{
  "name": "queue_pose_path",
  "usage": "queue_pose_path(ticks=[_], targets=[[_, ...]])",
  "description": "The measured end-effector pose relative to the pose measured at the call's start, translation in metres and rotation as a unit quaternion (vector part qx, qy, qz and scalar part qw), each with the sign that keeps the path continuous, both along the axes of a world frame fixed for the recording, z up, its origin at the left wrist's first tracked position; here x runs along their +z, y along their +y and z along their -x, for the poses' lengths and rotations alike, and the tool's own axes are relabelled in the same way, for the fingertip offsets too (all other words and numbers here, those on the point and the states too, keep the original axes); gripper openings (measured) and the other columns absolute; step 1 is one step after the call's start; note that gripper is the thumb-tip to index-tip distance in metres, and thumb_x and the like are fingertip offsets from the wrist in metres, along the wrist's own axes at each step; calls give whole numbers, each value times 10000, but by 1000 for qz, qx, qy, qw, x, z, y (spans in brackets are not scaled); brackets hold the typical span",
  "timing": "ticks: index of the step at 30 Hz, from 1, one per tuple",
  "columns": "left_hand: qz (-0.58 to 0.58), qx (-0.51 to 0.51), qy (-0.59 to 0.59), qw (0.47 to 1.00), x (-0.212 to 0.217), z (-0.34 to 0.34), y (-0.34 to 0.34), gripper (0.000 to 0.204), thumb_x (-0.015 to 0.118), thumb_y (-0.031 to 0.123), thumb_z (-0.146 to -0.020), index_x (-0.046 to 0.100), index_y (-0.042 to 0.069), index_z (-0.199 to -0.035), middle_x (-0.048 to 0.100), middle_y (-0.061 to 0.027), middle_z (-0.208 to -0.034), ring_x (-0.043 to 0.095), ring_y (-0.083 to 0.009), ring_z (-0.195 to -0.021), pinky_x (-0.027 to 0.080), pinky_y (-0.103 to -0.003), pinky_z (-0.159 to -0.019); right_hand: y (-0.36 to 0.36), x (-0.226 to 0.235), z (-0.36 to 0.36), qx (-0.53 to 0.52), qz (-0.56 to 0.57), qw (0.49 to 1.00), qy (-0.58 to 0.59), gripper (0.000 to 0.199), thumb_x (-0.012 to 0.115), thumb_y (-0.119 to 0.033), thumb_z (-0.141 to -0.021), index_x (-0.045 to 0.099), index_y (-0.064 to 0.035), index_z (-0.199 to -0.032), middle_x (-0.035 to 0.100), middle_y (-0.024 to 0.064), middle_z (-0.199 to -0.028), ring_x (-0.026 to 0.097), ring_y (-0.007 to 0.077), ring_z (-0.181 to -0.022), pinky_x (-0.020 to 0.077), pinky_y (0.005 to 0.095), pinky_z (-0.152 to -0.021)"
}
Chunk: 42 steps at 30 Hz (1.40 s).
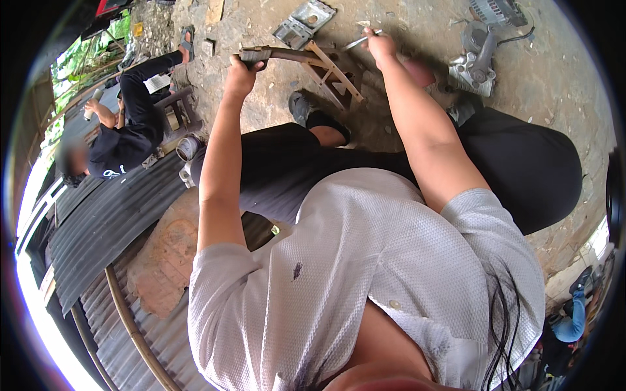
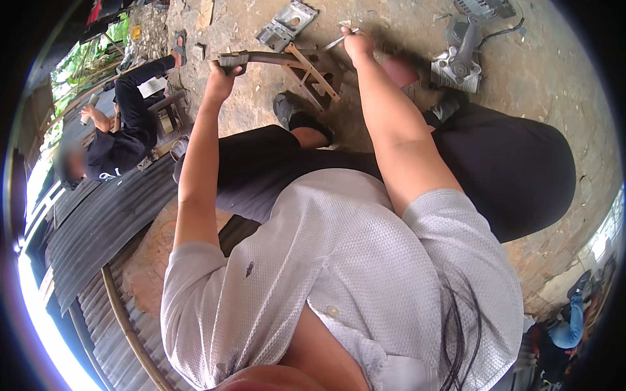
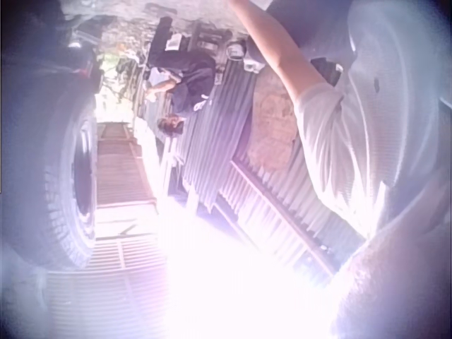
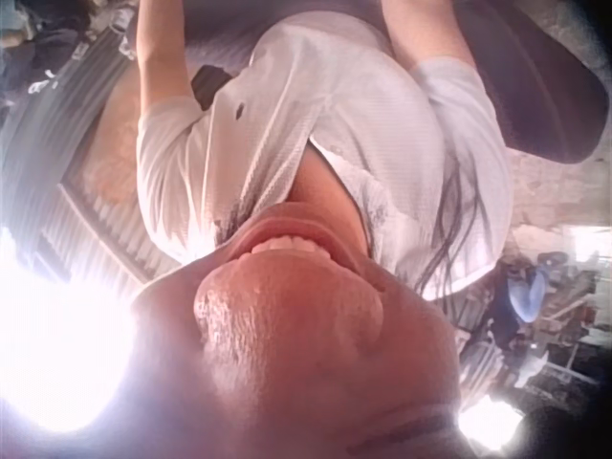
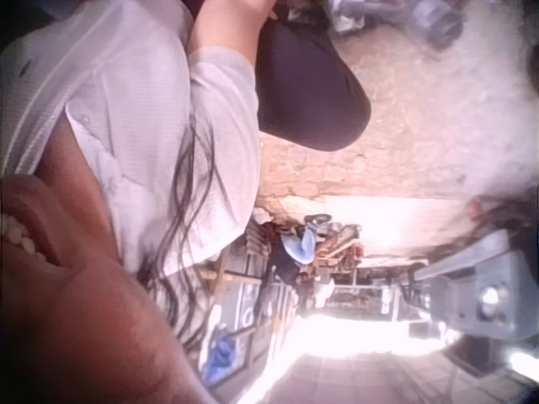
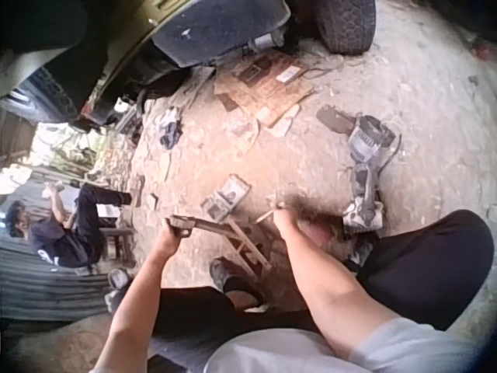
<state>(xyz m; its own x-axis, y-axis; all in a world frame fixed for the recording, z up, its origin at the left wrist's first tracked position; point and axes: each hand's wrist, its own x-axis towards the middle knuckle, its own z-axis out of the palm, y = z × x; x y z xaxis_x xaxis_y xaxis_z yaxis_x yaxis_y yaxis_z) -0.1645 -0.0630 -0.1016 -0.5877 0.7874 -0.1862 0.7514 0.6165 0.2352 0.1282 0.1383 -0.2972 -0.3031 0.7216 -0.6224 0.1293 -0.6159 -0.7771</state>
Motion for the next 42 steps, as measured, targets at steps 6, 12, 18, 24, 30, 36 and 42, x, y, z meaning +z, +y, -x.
queue_pose_path(ticks=[6, 12, 18, 24, 30, 36, 42], targets=[[34, 10, 35, 999, 16, -20, 21, 756, 803, 455, -846, 427, -55, -1259, 666, -353, -1093, 626, -522, -1077, 511, -541, -881, -4, -13, -6, 37, -9, 998, -57, 333, 631, -386, -1017, 740, -77, -958, 711, 29, -746, 578, 107, -576, 439, 297, -549], [-2, 36, 69, 997, 16, -40, 17, 752, 828, 467, -807, 481, -40, -1240, 667, -310, -1121, 643, -500, -1056, 523, -541, -878, -4, -13, -2, -79, 81, 993, 30, 326, 661, -363, -1003, 731, -68, -886, 605, 6, -608, 534, 106, -495, 387, 265, -466], [65, 89, 112, 988, 46, -83, 38, 724, 828, 507, -784, 506, 18, -1212, 687, -259, -1087, 674, -453, -1008, 541, -531, -834, -20, -35, -5, -205, 246, 942, 99, 238, 585, -228, -1028, 618, -154, -1251, 700, 80, -912, 524, 152, -503, 398, 298, -431], [18, 83, 120, 989, 65, -110, 48, 651, 819, 463, -802, 502, 24, -1164, 665, -243, -1068, 660, -452, -996, 535, -539, -824, -37, -42, 21, -210, 214, 948, 107, 438, 511, -393, -1075, 631, 22, -1007, 597, 87, -673, 574, 194, -501, 488, 318, -454], [-27, 92, 125, 988, 60, -126, 39, 568, 823, 366, -811, 516, 24, -1144, 627, -212, -1141, 638, -423, -1059, 531, -497, -849, -54, -65, 27, -254, 89, 955, 125, 404, 470, -352, -1092, 542, 41, -1032, 633, 132, -864, 635, 225, -516, 584, 371, -528], [-54, 79, 146, 985, 54, -144, 19, 560, 840, 351, -793, 512, 29, -1111, 638, -206, -1048, 645, -431, -958, 531, -494, -775, -49, -66, 22, -184, 36, 976, 110, 440, 486, -395, -1084, 624, 2, -954, 666, 87, -678, 639, 197, -528, 490, 307, -558], [-88, 14, 172, 981, 69, -183, 20, 494, 835, 333, -782, 539, 34, -1040, 617, -179, -989, 629, -407, -946, 513, -482, -786, -56, -60, 11, -229, 6, 963, 142, 399, 488, -367, -1086, 598, -5, -958, 635, 84, -689, 623, 172, -527, 517, 310, -536]])
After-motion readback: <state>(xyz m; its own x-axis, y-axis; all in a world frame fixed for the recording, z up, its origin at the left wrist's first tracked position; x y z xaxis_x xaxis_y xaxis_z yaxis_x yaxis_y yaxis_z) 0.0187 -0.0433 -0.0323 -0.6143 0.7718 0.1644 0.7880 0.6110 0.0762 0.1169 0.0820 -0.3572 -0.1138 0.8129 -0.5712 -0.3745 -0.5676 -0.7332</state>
